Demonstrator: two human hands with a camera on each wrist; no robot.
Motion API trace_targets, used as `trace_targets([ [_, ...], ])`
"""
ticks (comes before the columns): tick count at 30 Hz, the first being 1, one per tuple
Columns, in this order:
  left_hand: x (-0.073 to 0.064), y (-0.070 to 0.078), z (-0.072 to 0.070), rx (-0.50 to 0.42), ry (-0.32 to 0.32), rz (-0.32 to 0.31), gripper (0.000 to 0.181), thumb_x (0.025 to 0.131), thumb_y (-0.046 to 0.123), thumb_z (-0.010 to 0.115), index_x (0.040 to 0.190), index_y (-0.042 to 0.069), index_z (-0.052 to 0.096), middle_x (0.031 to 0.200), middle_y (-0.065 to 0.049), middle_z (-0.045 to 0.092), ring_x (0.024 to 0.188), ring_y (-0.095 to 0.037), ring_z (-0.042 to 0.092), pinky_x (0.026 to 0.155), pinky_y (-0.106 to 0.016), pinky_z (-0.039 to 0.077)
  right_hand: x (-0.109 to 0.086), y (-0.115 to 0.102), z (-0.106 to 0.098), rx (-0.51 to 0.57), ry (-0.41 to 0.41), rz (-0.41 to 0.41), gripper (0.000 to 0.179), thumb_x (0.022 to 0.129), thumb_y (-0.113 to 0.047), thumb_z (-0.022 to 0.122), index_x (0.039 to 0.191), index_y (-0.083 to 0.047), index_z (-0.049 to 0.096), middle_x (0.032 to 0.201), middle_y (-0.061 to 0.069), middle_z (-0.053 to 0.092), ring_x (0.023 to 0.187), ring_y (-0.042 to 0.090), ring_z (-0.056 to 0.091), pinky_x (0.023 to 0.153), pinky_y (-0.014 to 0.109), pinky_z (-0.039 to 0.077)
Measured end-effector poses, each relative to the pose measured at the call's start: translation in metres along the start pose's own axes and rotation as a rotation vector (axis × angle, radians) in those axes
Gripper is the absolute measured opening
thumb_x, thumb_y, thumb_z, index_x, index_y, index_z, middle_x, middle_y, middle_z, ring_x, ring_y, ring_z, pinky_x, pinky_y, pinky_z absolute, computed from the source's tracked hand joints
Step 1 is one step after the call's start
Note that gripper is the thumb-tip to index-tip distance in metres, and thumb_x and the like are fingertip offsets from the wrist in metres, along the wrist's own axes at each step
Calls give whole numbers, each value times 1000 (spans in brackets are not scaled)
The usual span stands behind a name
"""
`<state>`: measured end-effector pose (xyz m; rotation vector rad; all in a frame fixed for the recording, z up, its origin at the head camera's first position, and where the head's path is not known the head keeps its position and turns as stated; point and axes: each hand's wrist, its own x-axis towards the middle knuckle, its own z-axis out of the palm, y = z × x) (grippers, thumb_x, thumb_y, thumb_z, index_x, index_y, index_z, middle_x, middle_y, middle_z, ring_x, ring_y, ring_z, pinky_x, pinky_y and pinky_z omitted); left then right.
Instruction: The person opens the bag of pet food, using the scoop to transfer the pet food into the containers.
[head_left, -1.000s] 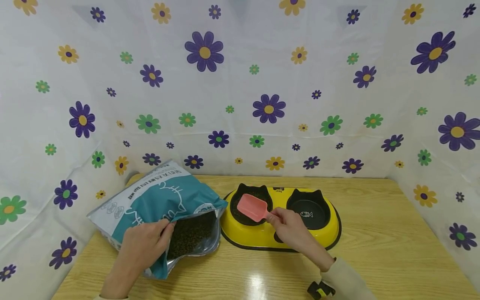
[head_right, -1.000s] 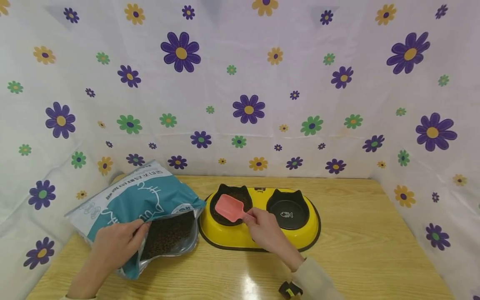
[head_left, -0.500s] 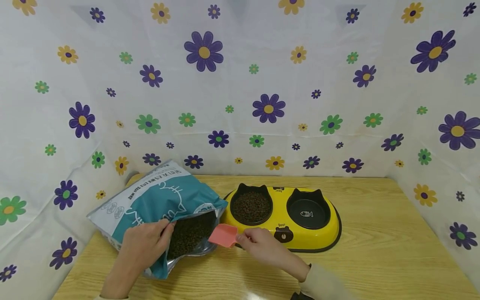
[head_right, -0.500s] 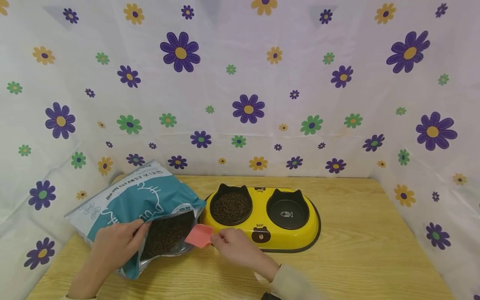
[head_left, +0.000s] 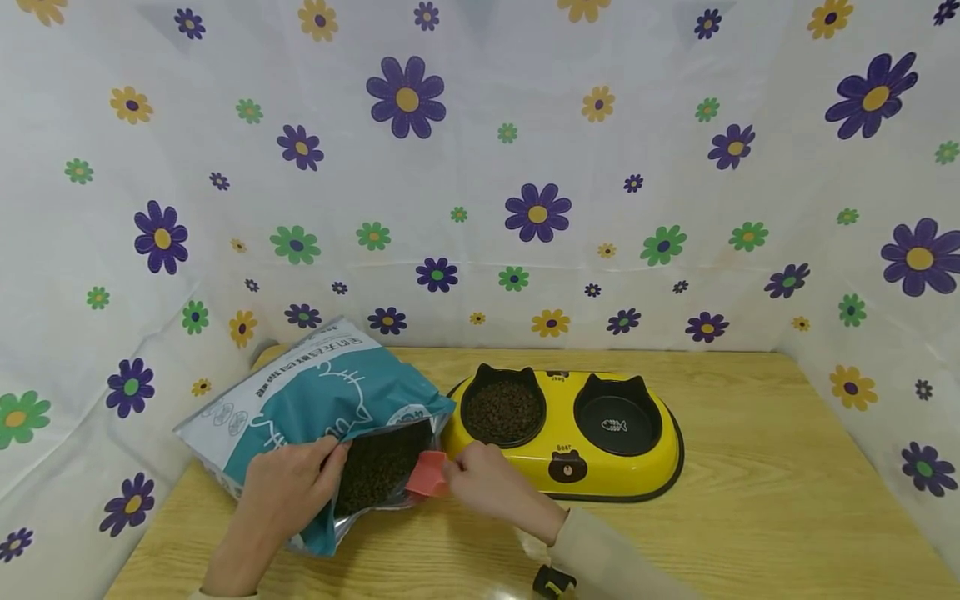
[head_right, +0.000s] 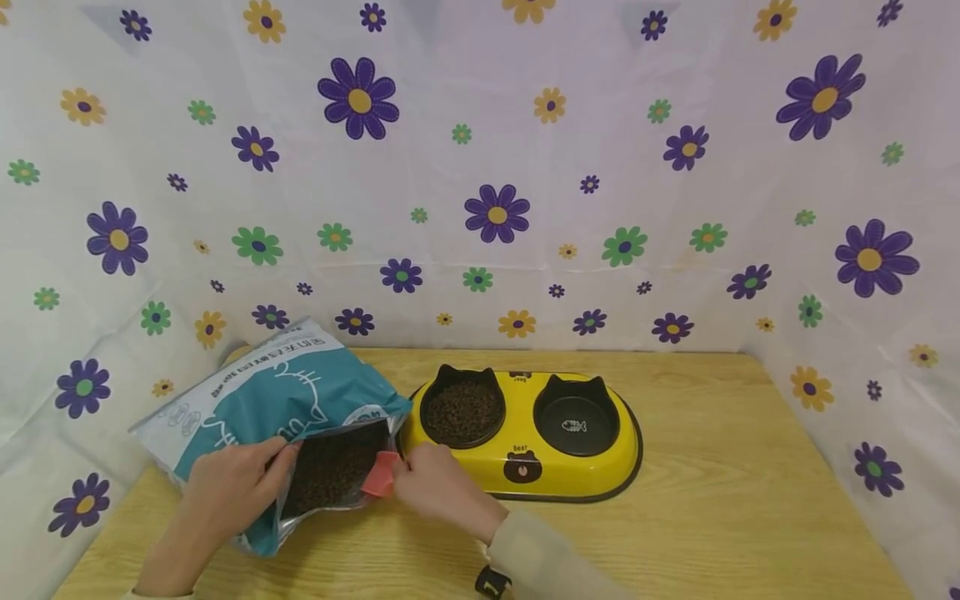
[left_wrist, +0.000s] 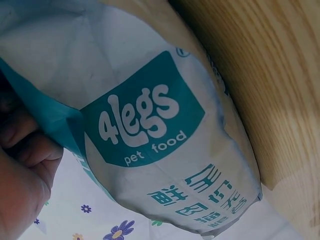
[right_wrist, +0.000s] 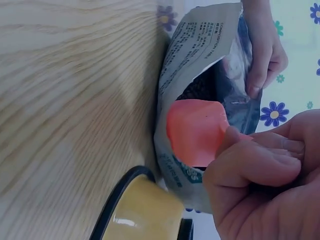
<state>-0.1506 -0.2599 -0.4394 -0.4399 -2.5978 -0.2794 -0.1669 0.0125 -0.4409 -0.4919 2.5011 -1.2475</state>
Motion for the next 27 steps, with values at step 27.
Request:
trace_targets([
  [27,1,1,0,-10,-24,-16,45,96,19,67,61,25,40,50,14,29,45,-3,29,44,-23,24,11,5,33,201,-50,86,45,109,-22,46,78,3,67,48,-5,37,33,8,27,34,21,23],
])
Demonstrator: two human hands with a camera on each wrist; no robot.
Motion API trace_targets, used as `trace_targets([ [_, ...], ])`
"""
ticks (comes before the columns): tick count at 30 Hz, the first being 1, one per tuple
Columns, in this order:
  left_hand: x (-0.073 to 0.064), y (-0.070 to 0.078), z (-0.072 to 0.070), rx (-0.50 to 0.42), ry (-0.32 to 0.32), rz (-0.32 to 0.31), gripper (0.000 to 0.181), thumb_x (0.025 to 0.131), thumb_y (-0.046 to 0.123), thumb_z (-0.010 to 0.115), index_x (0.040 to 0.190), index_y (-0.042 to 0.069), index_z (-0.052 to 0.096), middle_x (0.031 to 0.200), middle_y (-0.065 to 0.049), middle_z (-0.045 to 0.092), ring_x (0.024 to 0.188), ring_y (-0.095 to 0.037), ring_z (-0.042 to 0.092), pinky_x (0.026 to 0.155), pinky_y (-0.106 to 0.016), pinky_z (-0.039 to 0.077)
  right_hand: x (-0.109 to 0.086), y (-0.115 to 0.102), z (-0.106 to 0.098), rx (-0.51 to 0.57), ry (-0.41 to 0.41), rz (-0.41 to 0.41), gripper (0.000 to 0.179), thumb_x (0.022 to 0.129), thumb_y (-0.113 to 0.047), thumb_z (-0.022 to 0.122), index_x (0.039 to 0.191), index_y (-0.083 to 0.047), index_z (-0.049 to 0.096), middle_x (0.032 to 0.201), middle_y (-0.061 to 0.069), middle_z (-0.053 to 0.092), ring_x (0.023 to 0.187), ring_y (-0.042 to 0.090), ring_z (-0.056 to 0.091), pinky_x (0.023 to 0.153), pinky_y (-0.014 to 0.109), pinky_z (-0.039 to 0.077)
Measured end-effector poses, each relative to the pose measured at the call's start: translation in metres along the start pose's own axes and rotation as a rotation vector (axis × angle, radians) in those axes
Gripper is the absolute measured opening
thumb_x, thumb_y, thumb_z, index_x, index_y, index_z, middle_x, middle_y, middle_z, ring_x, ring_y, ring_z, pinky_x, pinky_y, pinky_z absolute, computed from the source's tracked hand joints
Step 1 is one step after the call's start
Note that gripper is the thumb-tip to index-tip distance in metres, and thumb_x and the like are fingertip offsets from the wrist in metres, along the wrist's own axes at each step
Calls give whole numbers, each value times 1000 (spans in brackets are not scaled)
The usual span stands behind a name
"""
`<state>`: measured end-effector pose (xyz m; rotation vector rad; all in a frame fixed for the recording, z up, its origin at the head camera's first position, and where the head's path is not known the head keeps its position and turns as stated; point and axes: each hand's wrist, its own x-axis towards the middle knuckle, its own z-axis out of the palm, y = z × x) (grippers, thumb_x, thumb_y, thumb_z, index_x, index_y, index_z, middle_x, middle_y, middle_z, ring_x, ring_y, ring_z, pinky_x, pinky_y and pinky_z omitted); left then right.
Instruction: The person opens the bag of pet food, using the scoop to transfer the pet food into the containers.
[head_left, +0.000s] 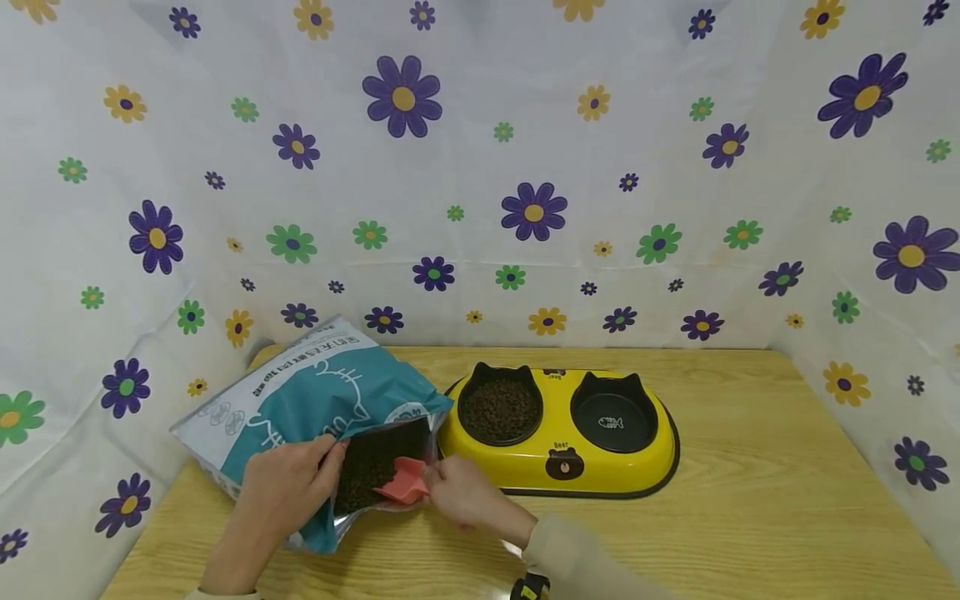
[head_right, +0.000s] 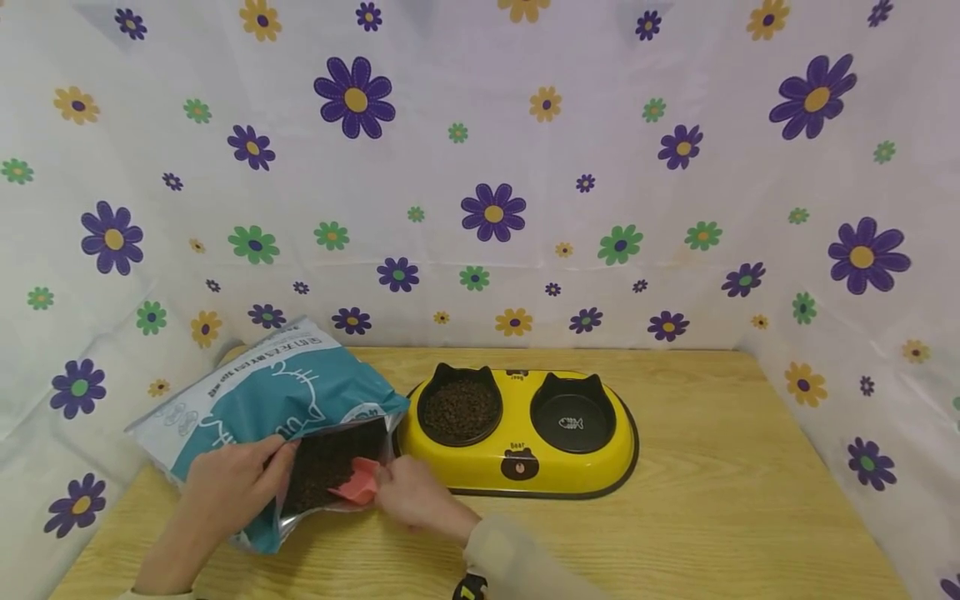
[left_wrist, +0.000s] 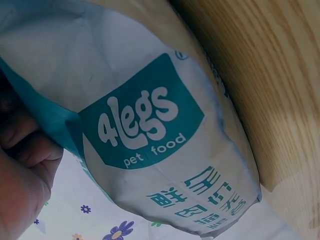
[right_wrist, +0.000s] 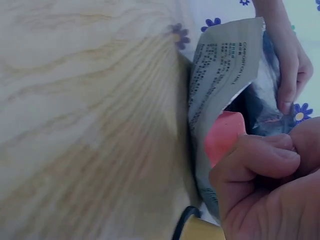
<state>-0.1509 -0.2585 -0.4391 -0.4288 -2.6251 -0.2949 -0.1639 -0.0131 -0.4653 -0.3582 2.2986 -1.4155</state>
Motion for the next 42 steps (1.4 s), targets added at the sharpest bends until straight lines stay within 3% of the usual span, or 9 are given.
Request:
trace_targets([
  [11,0,0,-1,-2,-5,-1,44,97,20,66,61,24,41,50,13,31,45,-3,30,45,-23,25,0,13,3,-88,-58,-71,40,110,-27,45,82,-4,62,55,-5,42,41,9,34,43,20,27],
  [17,0,0,1,2,6,2,44,96,19,67,61,24,41,50,13,29,45,-3,29,44,-22,24,-2,18,4,-65,-85,-86,38,110,-26,47,83,-3,60,52,-5,43,38,8,40,42,20,31],
  [24,-1,-1,2,4,17,5,44,95,19,68,61,24,40,50,13,28,45,-3,29,44,-23,23,-4,19,4,-25,-137,-55,30,109,-22,49,87,-5,59,52,-1,53,37,9,40,38,20,31],
  [34,-1,-1,2,-1,24,10,45,95,19,68,61,25,39,50,14,27,44,-3,27,44,-23,22,-9,19,-2,128,-213,-27,26,110,-15,45,94,-1,60,64,5,61,45,13,49,43,23,44],
  [42,-1,-2,2,-6,32,10,46,95,18,69,61,25,38,50,13,26,44,-3,26,43,-23,21,-18,16,-17,164,-231,-46,25,110,-14,43,104,3,60,74,7,63,59,16,55,53,26,48],
])
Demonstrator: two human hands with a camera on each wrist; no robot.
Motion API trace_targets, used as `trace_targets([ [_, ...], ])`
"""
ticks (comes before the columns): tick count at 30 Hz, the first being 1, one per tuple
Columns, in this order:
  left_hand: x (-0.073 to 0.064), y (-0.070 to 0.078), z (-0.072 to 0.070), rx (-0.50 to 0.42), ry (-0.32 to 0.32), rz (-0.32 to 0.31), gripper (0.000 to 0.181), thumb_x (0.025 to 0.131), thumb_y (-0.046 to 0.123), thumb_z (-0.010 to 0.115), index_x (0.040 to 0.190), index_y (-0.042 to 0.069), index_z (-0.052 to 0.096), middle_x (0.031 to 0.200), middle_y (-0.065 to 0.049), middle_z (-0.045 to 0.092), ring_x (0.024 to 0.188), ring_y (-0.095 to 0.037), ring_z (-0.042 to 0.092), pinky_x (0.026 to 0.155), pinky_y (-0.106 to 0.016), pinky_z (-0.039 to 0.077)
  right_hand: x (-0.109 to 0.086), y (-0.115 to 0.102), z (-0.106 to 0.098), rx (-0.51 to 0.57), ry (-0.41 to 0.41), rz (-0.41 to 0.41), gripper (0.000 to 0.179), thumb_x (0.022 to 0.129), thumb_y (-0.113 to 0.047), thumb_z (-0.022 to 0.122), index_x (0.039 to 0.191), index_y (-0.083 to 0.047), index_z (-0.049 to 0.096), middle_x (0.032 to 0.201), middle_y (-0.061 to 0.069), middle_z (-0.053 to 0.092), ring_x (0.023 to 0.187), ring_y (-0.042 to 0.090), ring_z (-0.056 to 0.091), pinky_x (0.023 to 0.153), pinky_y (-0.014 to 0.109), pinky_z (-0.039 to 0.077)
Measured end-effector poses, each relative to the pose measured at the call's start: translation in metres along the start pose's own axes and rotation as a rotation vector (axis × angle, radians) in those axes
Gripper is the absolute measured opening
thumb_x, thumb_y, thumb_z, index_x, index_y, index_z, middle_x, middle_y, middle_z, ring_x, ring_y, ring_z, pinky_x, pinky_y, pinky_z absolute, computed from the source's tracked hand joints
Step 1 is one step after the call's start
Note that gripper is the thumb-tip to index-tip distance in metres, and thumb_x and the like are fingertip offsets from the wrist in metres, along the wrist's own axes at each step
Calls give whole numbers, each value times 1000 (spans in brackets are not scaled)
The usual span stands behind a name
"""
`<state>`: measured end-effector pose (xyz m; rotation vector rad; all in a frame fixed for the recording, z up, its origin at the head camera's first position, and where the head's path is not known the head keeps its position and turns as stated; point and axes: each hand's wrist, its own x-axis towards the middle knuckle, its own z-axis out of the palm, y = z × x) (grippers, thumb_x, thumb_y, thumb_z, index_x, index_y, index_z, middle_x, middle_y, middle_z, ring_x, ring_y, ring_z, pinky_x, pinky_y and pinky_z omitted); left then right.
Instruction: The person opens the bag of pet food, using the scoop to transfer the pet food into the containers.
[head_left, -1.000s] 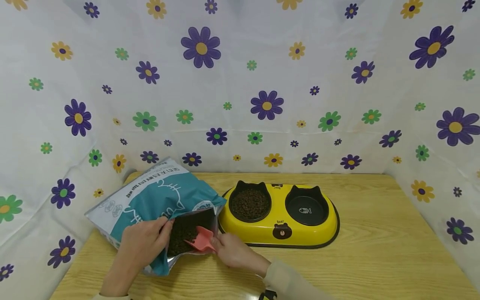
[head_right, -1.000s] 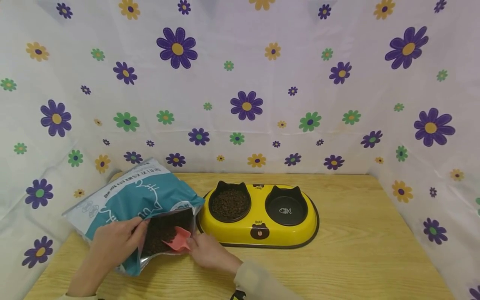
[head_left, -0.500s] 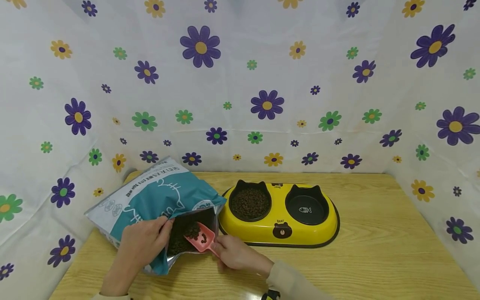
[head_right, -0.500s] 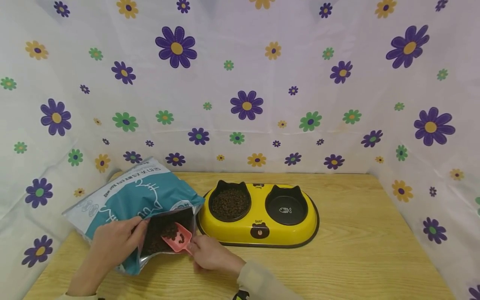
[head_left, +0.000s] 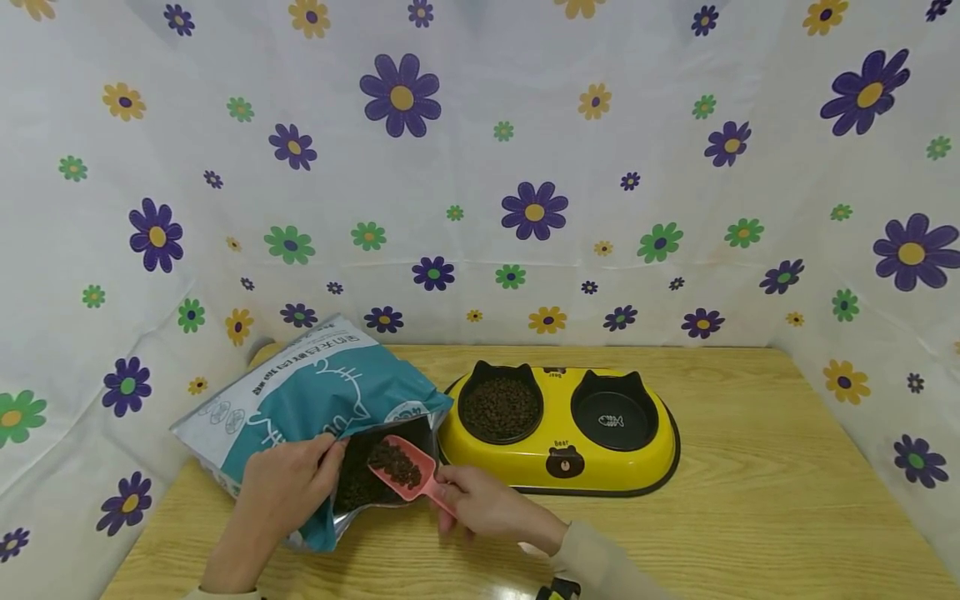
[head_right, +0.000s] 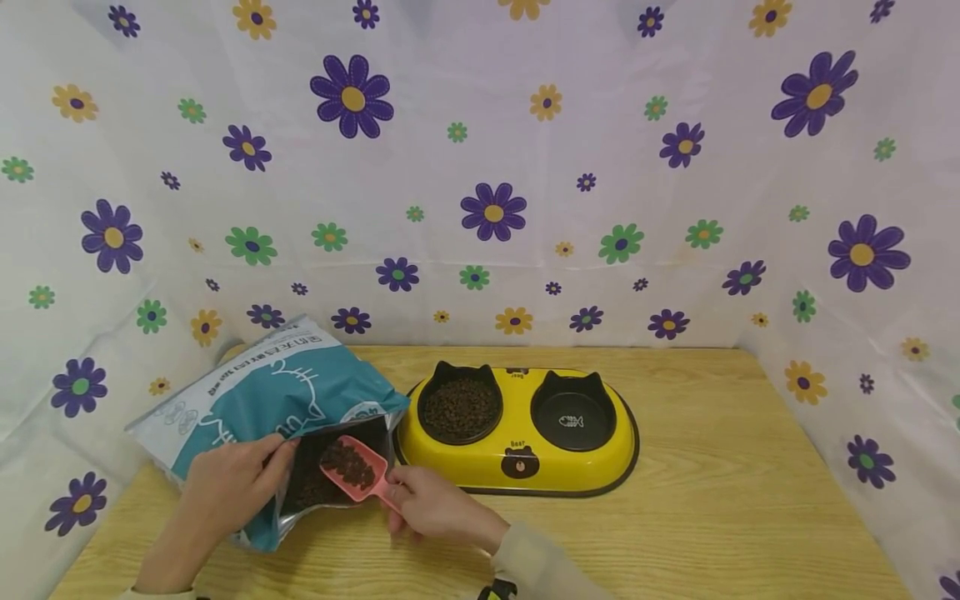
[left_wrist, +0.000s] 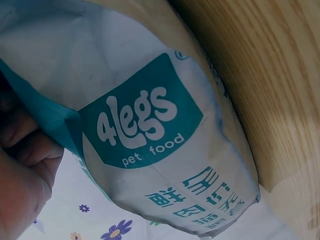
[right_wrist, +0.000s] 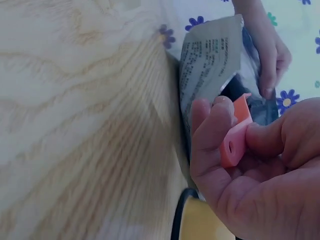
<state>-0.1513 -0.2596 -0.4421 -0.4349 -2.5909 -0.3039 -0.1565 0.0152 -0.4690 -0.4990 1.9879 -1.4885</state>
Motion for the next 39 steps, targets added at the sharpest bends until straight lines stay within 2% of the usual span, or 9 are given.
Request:
trace_targets([
  [9,-1,3,0,0,-1,-11,47,95,19,68,61,25,37,50,13,25,44,-3,26,43,-24,22,-16,1,-21,-16,-58,-65,28,111,-16,42,109,6,59,79,6,65,67,18,57,56,27,48],
  [15,-2,3,0,3,-16,-16,45,96,19,68,61,25,39,50,12,27,44,-3,27,44,-24,22,-23,-4,-36,-8,-86,-166,29,112,-16,40,111,9,57,85,17,66,77,34,64,57,29,52],
  [18,-2,3,0,4,-13,-10,45,96,19,68,61,25,39,51,12,26,44,-3,27,44,-23,22,-27,-5,-45,21,-68,-182,29,111,-16,41,115,7,57,88,21,66,79,34,66,58,27,52],
  [21,-1,3,1,3,-2,-3,46,95,19,68,61,25,38,51,13,26,44,-3,26,43,-23,21,-32,-5,-55,25,-28,-184,28,111,-16,40,118,6,58,88,22,66,79,29,67,59,25,52],
  [27,-2,3,0,0,-1,-5,46,95,18,69,61,25,39,51,13,25,44,-2,25,43,-22,21,-42,0,-81,-24,80,-181,29,111,-16,41,114,8,56,87,19,65,76,24,66,59,26,53],
  [33,-2,4,-1,-1,-3,-9,47,96,19,69,61,25,38,50,13,25,43,-2,25,43,-23,21,-49,6,-103,-89,224,-147,30,111,-19,43,107,7,58,84,19,63,59,14,51,50,21,43],
  [35,-1,4,-1,0,0,-7,47,95,18,69,61,25,38,51,13,25,43,-2,25,43,-23,21,-50,8,-109,-113,274,-136,31,111,-19,44,105,7,58,83,21,62,56,14,49,49,21,42],
  [39,-1,4,-2,0,3,-3,47,95,18,69,61,25,38,51,13,25,43,-2,24,43,-23,20,-51,13,-116,-195,385,-104,28,110,-16,45,104,6,61,81,19,63,55,19,55,51,26,49],
])
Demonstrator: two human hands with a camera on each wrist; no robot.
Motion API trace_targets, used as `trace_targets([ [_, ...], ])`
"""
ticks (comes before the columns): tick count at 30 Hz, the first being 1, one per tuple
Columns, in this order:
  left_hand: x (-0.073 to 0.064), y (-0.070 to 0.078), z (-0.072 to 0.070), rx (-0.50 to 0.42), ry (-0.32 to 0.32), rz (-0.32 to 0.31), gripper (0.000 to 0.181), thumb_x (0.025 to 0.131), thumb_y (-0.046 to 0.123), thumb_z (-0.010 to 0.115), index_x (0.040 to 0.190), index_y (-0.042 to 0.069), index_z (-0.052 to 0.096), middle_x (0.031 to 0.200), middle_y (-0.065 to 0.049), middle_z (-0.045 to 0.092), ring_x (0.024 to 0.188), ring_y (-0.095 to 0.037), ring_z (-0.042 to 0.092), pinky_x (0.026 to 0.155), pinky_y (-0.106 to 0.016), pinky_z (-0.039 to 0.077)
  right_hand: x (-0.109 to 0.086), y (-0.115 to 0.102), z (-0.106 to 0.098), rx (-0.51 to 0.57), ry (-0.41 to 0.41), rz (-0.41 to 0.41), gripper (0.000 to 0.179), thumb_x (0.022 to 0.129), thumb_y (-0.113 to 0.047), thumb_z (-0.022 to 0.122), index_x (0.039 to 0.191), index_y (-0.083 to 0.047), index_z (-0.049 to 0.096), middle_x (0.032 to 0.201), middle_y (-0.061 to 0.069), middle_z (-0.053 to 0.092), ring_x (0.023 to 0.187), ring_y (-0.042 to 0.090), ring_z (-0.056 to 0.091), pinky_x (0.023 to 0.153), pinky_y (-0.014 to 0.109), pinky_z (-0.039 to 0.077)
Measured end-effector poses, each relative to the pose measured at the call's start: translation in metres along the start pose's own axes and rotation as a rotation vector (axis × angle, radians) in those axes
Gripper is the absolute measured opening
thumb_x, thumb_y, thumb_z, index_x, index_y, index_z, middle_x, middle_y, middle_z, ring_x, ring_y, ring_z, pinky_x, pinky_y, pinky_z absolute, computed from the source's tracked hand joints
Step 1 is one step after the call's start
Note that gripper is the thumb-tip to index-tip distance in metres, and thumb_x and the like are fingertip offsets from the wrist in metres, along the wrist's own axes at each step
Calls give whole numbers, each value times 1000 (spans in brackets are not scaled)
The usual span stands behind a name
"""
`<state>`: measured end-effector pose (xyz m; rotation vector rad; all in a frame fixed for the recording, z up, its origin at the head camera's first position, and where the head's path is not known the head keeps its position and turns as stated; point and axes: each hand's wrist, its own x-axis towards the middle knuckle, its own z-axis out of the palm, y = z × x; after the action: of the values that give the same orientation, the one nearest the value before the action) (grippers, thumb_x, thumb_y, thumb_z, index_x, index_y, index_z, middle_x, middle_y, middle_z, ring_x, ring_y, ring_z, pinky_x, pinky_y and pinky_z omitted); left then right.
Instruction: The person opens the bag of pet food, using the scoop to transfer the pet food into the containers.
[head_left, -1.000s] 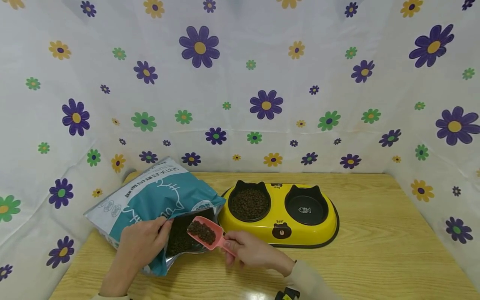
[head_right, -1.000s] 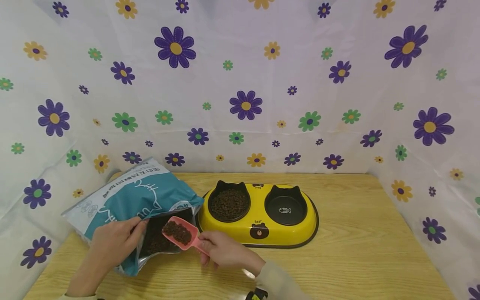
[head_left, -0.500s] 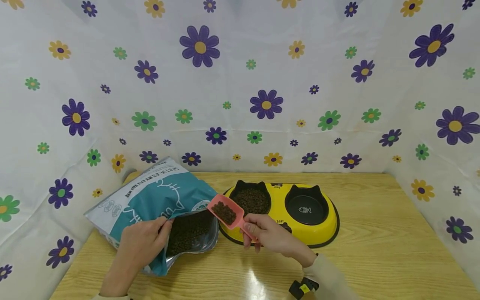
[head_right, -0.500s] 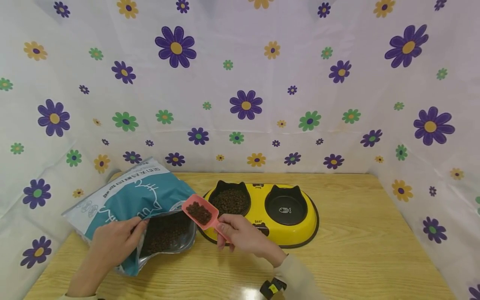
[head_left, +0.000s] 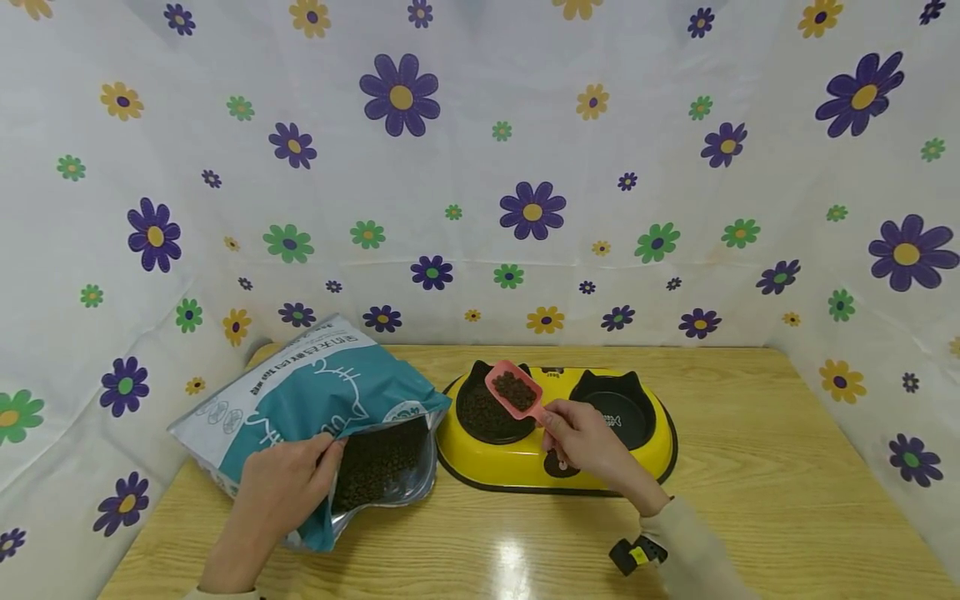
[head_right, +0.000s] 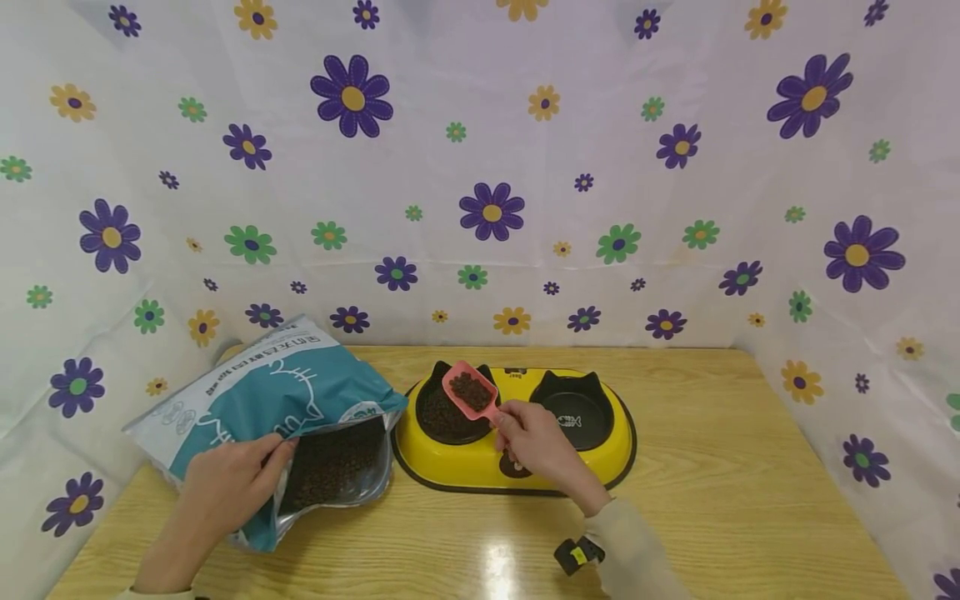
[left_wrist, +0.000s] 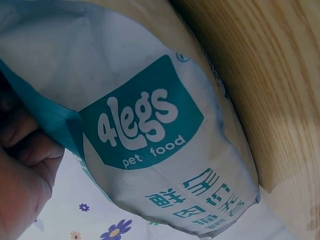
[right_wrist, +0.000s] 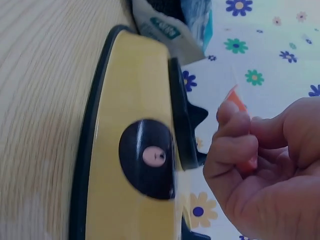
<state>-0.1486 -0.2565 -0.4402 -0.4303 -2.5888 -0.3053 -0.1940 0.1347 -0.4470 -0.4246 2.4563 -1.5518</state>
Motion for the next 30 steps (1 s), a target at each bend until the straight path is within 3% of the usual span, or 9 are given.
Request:
trace_targets([
  [5,0,-1,0,2,4,3,47,95,18,70,61,25,38,51,12,24,43,-2,24,43,-23,20,3,4,0,-160,129,26,21,108,-13,52,106,2,66,77,9,64,60,17,57,52,25,45],
  [10,0,-1,0,1,0,2,47,95,18,69,61,25,38,51,12,24,43,-2,23,43,-23,19,8,5,4,-279,196,4,20,106,-16,55,103,0,67,72,5,61,57,13,53,50,23,39],
  [19,0,-1,-1,-9,-5,-6,47,96,18,69,61,25,38,51,12,24,43,-2,24,43,-23,20,14,4,16,-403,226,-137,16,104,-11,58,101,2,66,66,1,50,51,9,47,52,20,39],
  [23,0,-2,-1,-11,-2,-3,46,96,17,69,61,25,39,51,12,24,44,-2,24,43,-23,20,17,1,22,-509,231,-204,13,102,-10,60,98,1,66,73,3,55,64,13,45,60,23,40],
  [30,-1,-2,-1,-10,3,3,47,95,18,69,61,25,38,51,12,24,43,-2,23,43,-23,19,15,1,24,-748,306,-232,8,98,-7,68,102,-2,64,79,7,59,69,17,46,64,26,47],
])
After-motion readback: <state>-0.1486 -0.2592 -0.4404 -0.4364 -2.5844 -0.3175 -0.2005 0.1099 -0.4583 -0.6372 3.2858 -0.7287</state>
